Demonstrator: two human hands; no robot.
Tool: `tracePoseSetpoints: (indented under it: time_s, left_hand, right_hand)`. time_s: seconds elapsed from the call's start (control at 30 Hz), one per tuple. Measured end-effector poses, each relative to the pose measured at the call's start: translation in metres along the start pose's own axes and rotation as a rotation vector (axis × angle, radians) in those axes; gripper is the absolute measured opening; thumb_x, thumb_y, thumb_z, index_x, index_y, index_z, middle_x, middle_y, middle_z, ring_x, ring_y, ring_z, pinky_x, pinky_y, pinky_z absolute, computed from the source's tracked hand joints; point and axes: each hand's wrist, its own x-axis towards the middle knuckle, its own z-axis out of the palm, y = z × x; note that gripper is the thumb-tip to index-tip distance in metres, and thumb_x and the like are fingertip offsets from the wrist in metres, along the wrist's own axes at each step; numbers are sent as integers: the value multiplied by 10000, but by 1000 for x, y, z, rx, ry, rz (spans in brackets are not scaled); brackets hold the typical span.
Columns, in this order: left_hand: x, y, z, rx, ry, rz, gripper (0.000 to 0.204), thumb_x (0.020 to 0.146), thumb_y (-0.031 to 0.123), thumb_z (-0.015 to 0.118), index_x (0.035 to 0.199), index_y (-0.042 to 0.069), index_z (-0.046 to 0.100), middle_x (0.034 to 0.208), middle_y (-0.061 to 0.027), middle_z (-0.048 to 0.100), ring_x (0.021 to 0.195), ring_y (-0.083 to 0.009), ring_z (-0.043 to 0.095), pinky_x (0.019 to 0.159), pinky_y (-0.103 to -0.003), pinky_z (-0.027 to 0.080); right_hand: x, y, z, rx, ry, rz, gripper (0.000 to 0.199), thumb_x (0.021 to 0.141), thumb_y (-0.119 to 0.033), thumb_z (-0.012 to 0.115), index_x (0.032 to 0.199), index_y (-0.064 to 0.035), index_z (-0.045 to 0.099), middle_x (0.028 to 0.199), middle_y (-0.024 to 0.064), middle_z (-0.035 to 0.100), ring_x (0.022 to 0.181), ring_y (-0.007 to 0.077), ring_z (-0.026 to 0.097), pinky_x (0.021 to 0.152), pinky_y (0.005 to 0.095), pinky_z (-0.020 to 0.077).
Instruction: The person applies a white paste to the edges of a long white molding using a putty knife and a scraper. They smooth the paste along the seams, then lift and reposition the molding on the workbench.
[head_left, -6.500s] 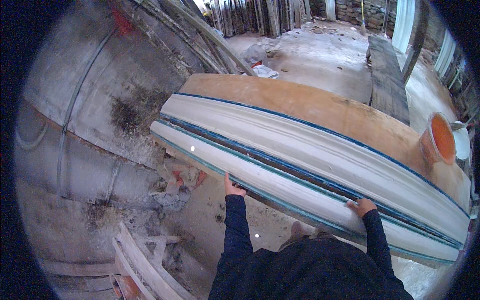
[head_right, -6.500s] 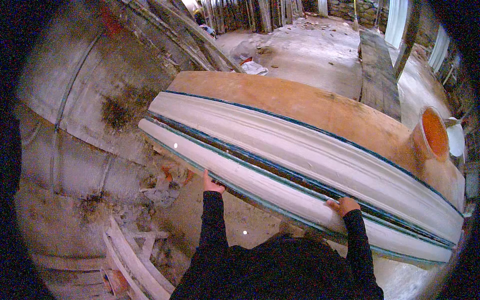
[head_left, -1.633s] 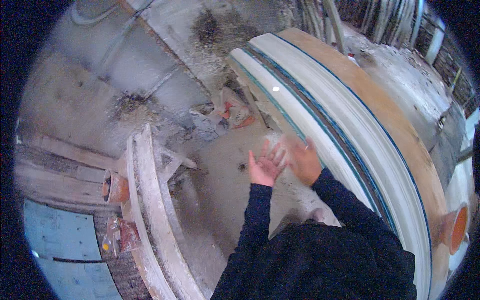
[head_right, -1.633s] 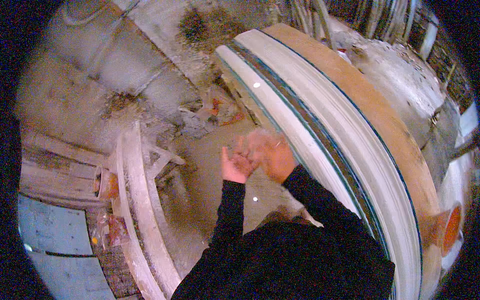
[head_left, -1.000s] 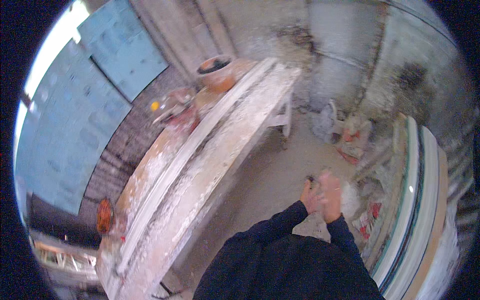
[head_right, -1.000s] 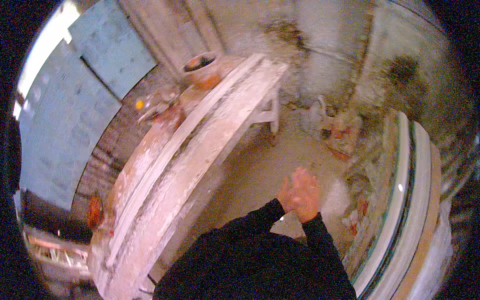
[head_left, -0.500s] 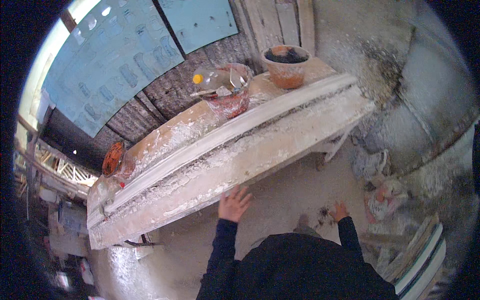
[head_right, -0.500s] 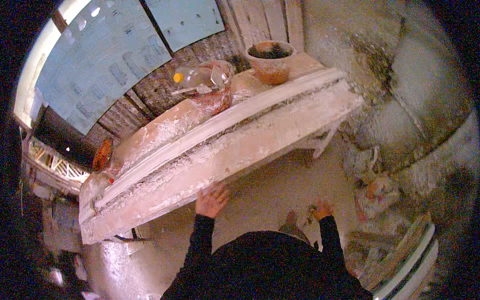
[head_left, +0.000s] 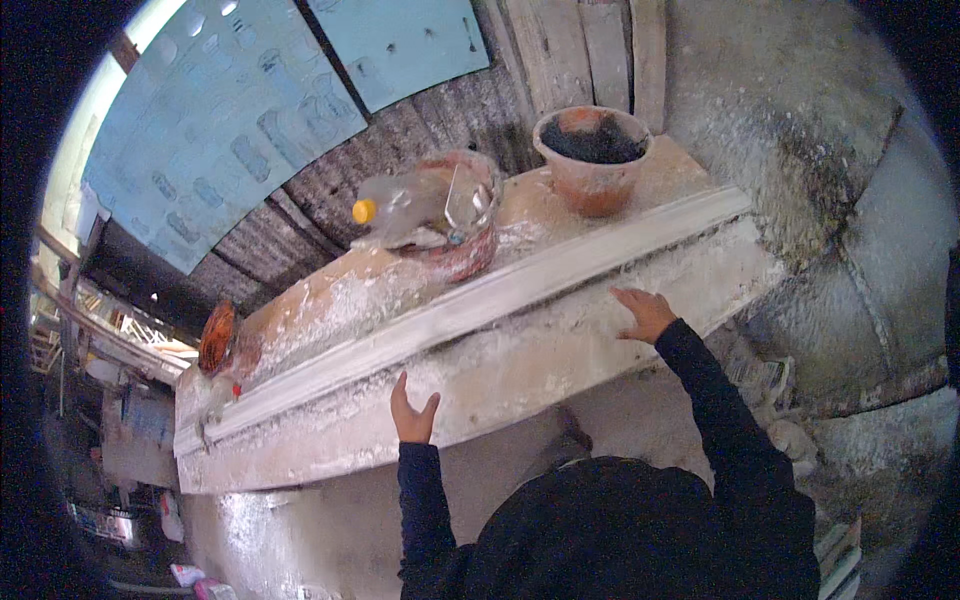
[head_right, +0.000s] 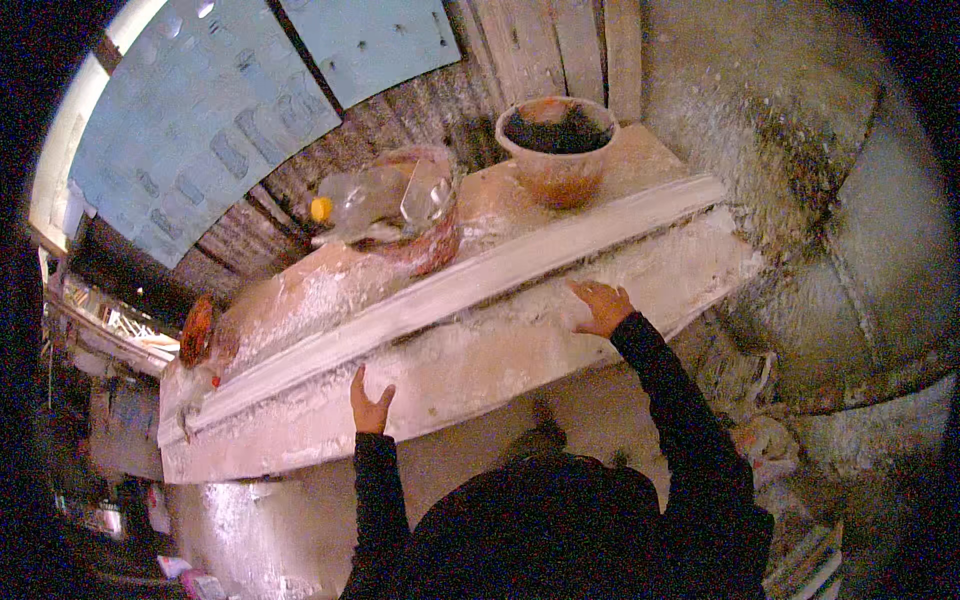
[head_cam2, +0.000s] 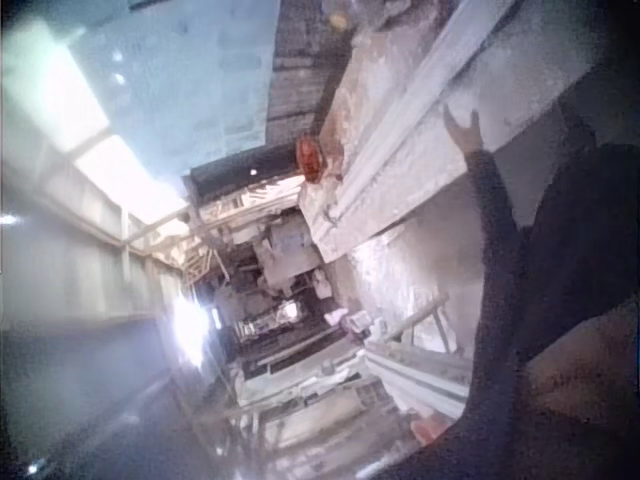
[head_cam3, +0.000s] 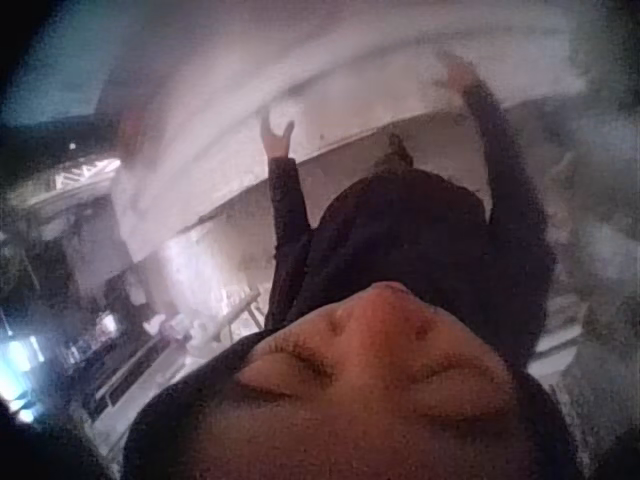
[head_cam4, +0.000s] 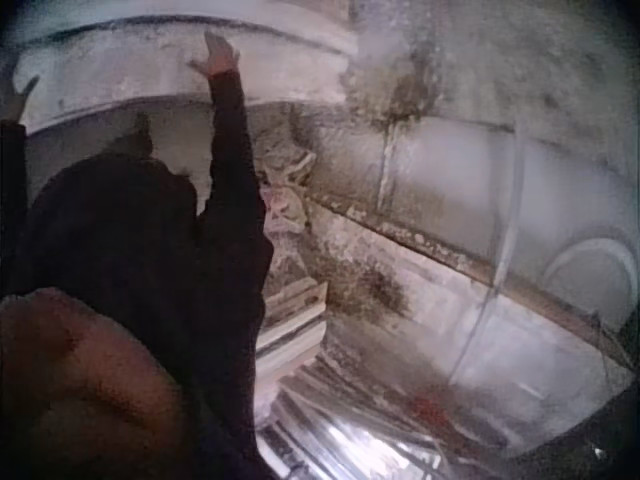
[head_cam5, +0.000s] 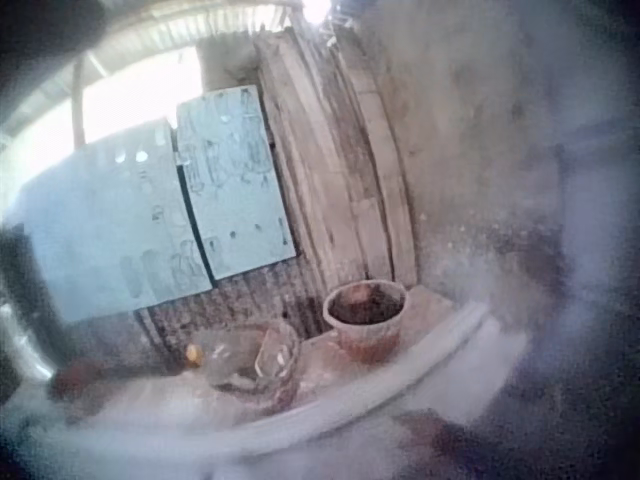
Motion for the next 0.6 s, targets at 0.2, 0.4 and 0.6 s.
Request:
tracePoseSetpoints:
  time_s: [0.2,0.4,0.6]
  left_hand:
    - [122,53,58,713,-372,241,1037,501,572,696,1344,242,190,1373,-135,211,1275,-348,145,949,-624,123]
    - [155,73,95,790,-692,385,1144,448,618,693,1357,318,66,1400,-118,147,1287,-341,120,951,-632,107]
    - [166,70,111,803,-637,375,1168,415,573,726,1352,338,70,1399,-137,129,1273,-352,167,944,-637,128]
  right_hand:
    - [108,32,-45,-422,-216,-35,1237,397,-496,791,1348,-341,16,1408,126,110,1279,363,134,958,609,145]
    - [158,58,-53,-523,-348,-184,1329,269,-590,772,1350,-347,37,1409,159,60,1278,399,92,981,592,98]
    - [179,66,-53,-497,-402,-355,1296,312,-520,794,1350,-339,40,1349,219,197,1219,420,241,968,583,165]
